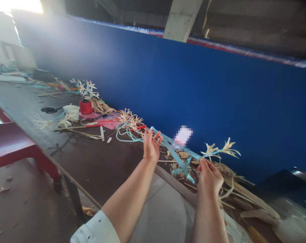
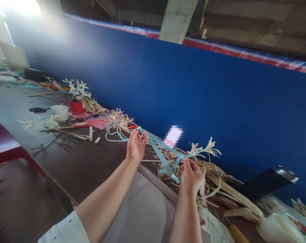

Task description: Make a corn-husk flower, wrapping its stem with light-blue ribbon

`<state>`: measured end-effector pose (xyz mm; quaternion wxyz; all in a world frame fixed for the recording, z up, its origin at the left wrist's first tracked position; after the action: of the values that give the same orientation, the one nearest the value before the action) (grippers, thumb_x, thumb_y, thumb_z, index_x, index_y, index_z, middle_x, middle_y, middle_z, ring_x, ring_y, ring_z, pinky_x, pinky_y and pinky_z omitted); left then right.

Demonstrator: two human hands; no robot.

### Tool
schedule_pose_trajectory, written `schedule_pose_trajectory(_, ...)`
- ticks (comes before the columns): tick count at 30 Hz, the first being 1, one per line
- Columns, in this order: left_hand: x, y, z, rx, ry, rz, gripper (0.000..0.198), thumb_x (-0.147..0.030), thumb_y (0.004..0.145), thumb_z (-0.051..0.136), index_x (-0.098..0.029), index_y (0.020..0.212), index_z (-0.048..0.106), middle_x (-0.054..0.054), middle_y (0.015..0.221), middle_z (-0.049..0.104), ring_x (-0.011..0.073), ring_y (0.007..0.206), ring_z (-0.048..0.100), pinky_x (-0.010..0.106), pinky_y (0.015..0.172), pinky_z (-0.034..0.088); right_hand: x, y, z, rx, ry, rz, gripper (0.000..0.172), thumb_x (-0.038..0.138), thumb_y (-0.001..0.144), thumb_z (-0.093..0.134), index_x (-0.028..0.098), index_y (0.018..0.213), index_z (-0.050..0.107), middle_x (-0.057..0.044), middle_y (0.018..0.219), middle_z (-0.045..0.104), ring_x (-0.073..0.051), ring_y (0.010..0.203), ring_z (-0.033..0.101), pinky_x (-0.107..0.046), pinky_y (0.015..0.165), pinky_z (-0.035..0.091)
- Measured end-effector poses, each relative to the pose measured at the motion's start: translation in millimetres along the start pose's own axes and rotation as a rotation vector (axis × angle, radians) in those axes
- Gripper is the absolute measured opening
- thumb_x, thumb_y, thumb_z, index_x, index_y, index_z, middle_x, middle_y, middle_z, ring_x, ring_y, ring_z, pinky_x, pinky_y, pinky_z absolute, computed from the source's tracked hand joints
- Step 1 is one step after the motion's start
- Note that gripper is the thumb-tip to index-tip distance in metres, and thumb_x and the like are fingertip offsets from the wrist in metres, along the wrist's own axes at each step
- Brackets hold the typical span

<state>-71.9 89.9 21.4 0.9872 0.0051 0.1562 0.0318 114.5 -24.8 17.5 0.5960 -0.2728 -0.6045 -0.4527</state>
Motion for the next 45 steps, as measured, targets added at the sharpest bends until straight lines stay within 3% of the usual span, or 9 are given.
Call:
schedule_pose_trajectory(7,-15.8,3.7,-17.2,-0.435,0.959,0.396,0.059,-0.026,0.074,0.057,-0.020,0.128,0.036,0.013,0.130,0.037,0.0204,0.116,0.043,0.034,0.098,0.035,-0.2,0.4,-0.2,-0.014,0.036,0.002,0.032,0.038,0.058,0.071,0.013,0.077,0.065,0.005,0.043,0.048,-0.007,0.036,0.038,-0.019,0.034,0.030)
schedule_pose_trajectory(13,-11.6,-13.2,-3.1,-0.307,1.662,0.543,0.078,-0.034,0.074,0.056,-0.018,0.139,0.017,0.017,0.130,0.039,0.0306,0.124,0.031,0.045,0.099,0.027,-0.7,-1.6,2.9,0.067,-0.045,0.001,0.038,0.041,0.060,0.070,0.012,0.082,0.066,0.003,0.045,0.050,-0.007,0.037,0.040,-0.018,0.034,0.030)
schedule_pose_trajectory(17,0.9,-12.5,-7.2,-0.098,1.916,0.315,0.069,-0.034,0.077,0.052,-0.017,0.137,0.024,0.017,0.110,0.056,0.0320,0.110,0.045,0.049,0.095,0.027,-1.0,-3.1,4.4,0.047,-0.008,0.017,0.035,0.040,0.060,0.071,0.012,0.080,0.065,0.004,0.044,0.049,-0.007,0.038,0.039,-0.017,0.034,0.031)
schedule_pose_trajectory(21,-1.8,-17.5,-5.7,-0.074,1.739,0.378,0.068,-0.021,0.066,0.064,-0.026,0.129,0.041,0.014,0.128,0.043,0.0342,0.123,0.031,0.050,0.101,0.020,0.8,-3.6,4.1,0.037,-0.007,0.025,0.036,0.039,0.058,0.071,0.011,0.081,0.065,0.004,0.044,0.049,-0.008,0.039,0.041,-0.018,0.035,0.032)
schedule_pose_trajectory(24,-1.5,-29.1,8.2,0.166,1.302,0.546,0.051,-0.014,0.069,0.060,-0.028,0.118,0.054,0.009,0.128,0.043,0.0278,0.124,0.032,0.041,0.105,0.021,5.2,-5.7,3.3,0.059,-0.032,0.031,0.038,0.039,0.058,0.072,0.011,0.083,0.066,0.004,0.045,0.050,-0.008,0.040,0.042,-0.019,0.036,0.034)
schedule_pose_trajectory(30,40.3,-41.9,15.3,0.601,1.004,0.209,0.027,-0.024,0.075,0.056,-0.023,0.100,0.065,0.008,0.107,0.058,0.0148,0.078,0.055,0.026,0.072,0.045,9.2,-11.3,10.0,0.121,-0.075,0.010,0.038,0.041,0.057,0.072,0.011,0.082,0.066,0.004,0.046,0.050,-0.008,0.040,0.041,-0.019,0.037,0.033)
schedule_pose_trajectory(35,63.8,-33.3,0.1,0.616,1.121,-0.086,0.042,-0.033,0.078,0.053,-0.022,0.118,0.055,-0.002,0.057,0.053,0.0072,0.044,0.040,0.020,0.047,0.035,11.3,-2.4,11.2,0.079,0.188,-0.064,0.028,0.034,0.059,0.073,0.014,0.075,0.062,0.007,0.045,0.047,-0.004,0.038,0.036,-0.017,0.035,0.026)
schedule_pose_trajectory(38,63.5,-25.1,-7.1,0.506,1.084,-0.189,0.039,-0.036,0.075,0.056,-0.017,0.110,0.060,-0.002,0.060,0.053,0.0052,0.044,0.041,0.018,0.045,0.032,10.5,9.8,-1.1,0.004,0.439,-0.044,0.024,0.026,0.059,0.073,0.016,0.066,0.053,0.010,0.044,0.042,-0.002,0.038,0.033,-0.015,0.035,0.024)
schedule_pose_trajectory(45,53.4,-14.8,-17.3,0.320,0.834,-0.468,0.027,-0.029,0.069,0.061,-0.012,0.091,0.064,0.003,0.078,0.062,0.0010,0.042,0.032,0.014,0.037,0.019,-10.0,26.8,-17.5,0.293,0.791,0.437,0.034,0.014,0.057,0.073,0.018,0.064,0.039,0.014,0.048,0.040,0.001,0.036,0.037,-0.011,0.036,0.033)
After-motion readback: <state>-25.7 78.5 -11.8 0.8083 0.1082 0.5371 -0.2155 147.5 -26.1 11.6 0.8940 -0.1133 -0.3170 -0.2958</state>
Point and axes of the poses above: each hand's wrist, its own y-axis towards the middle knuckle, its own z-axis out of the palm, x = y × z, the point moved 3 cm from there along y, towards the middle knuckle
